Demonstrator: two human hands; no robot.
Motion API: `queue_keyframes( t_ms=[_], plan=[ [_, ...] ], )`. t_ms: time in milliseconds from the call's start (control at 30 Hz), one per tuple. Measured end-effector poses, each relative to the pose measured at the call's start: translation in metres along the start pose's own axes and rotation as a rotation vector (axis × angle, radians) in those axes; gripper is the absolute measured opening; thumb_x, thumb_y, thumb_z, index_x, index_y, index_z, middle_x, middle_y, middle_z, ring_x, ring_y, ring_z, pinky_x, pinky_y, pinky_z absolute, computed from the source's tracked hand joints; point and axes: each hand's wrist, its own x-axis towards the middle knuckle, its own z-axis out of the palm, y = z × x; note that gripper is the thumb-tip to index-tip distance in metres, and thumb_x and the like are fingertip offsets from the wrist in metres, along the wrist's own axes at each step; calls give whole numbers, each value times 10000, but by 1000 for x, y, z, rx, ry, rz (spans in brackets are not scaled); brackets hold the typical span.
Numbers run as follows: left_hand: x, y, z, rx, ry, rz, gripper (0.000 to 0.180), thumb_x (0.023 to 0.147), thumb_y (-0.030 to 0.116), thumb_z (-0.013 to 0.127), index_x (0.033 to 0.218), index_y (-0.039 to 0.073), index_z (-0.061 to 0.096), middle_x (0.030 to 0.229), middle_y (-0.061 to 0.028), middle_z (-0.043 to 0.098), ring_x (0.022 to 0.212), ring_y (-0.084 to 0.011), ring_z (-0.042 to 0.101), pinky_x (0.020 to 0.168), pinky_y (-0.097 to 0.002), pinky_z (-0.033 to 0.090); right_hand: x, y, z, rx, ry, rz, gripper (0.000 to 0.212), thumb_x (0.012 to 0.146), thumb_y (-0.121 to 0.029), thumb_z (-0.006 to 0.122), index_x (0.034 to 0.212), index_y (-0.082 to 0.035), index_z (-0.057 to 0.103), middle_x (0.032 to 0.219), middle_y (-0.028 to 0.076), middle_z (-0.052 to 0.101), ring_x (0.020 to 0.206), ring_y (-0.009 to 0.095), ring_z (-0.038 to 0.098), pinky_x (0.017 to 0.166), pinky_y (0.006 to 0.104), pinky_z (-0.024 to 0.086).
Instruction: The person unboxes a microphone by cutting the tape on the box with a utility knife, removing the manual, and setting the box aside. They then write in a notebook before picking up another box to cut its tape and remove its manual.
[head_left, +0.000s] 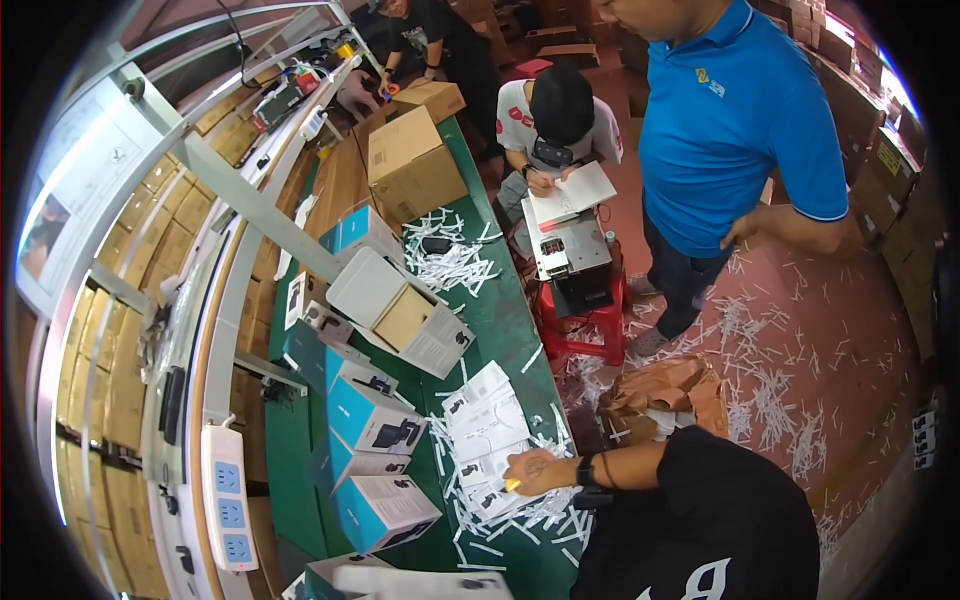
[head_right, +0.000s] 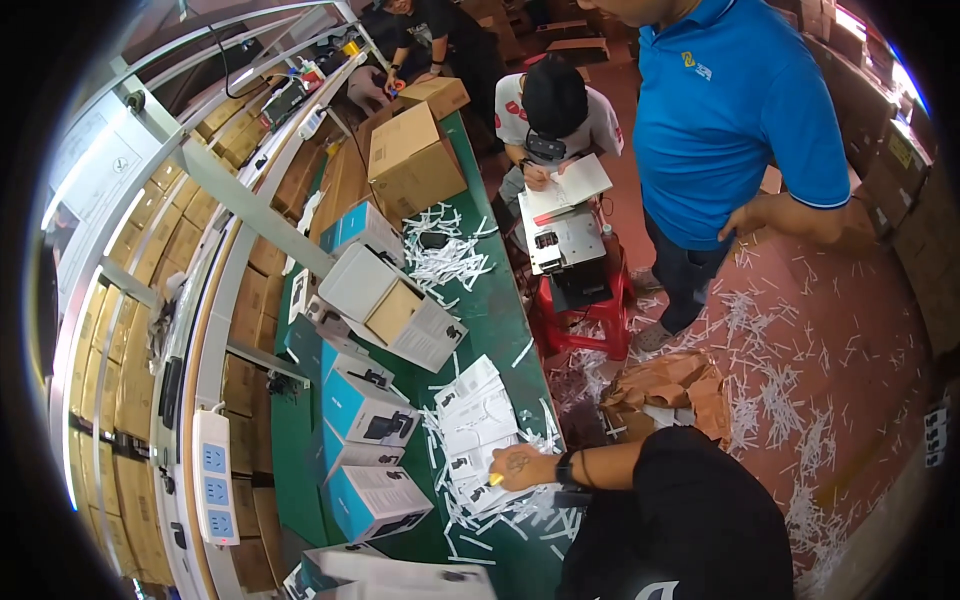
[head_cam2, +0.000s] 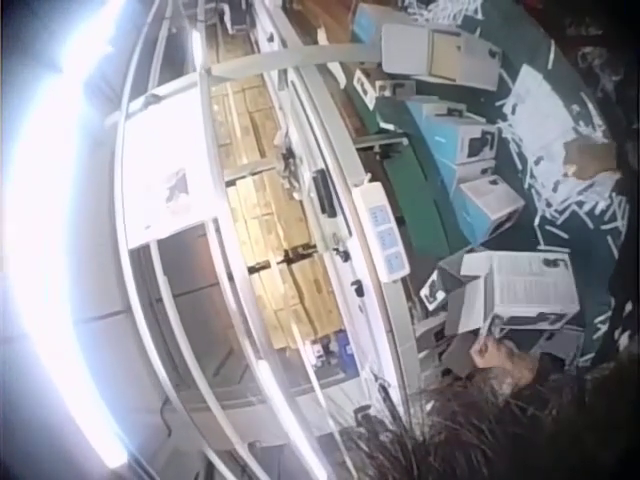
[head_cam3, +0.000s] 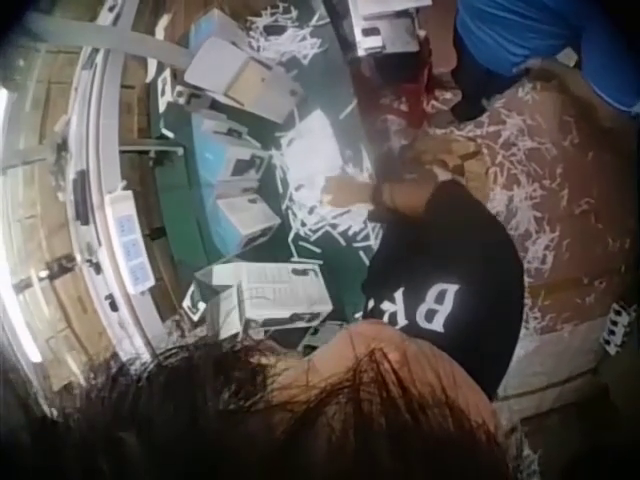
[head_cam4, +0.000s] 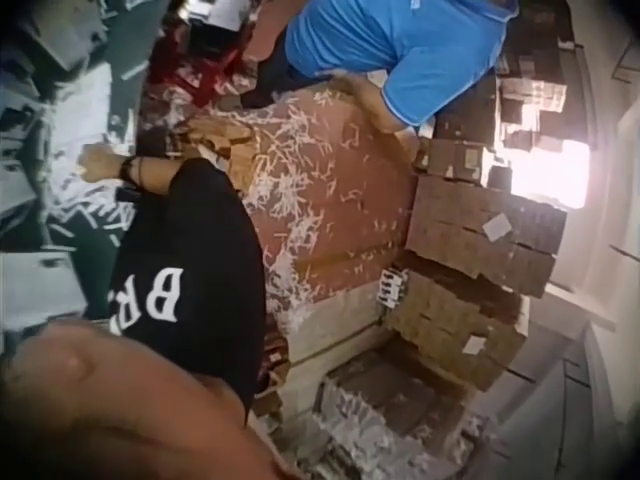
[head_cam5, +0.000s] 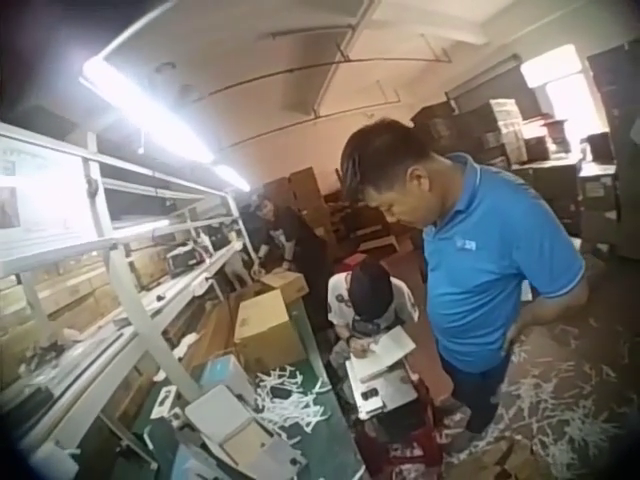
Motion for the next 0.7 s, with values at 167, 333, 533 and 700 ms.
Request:
queue_keyframes(
  t_ms=[167, 333, 533, 700],
  plan=[
    [-136, 59, -11, -360, -399, -621, 347, 972, 157, 656, 1277, -9, 636, 1016, -65, 696, 819, -118, 587, 731, -284, 487, 13, -28, 33, -215, -272, 99, 353, 865, -277, 638, 1157, -83, 599, 1165, 170, 574, 1010, 362, 653, 816, 465, 548],
    [-63, 122, -90, -1052, -145, -812, 295, 802, 141, 788, 1035, -12, 692, 937, -166, 704, 773, -229, 655, 770, -320, 530, 8, -6, 36, -219, -276, 144, 303, 838, -330, 685, 1081, -153, 648, 1071, 122, 595, 924, 342, 675, 777, 472, 560],
    [-119, 138, -119, -928, -544, -828, 234, 679, 183, 844, 818, 28, 737, 679, -69, 643, 636, -207, 587, 625, -290, 445, 12, -9, 21, -202, -265, -38, 249, 853, -258, 672, 1072, -142, 692, 1066, 139, 642, 974, 334, 677, 805, 429, 563],
    [-136, 136, -126, -863, -388, -948, 96, 721, 66, 776, 800, 33, 732, 664, -69, 629, 603, -187, 535, 574, -314, 397, 23, -21, 7, -125, -117, 36, 398, 837, -223, 726, 1215, -132, 645, 1009, 134, 699, 865, 337, 678, 734, 417, 557]
  ],
)
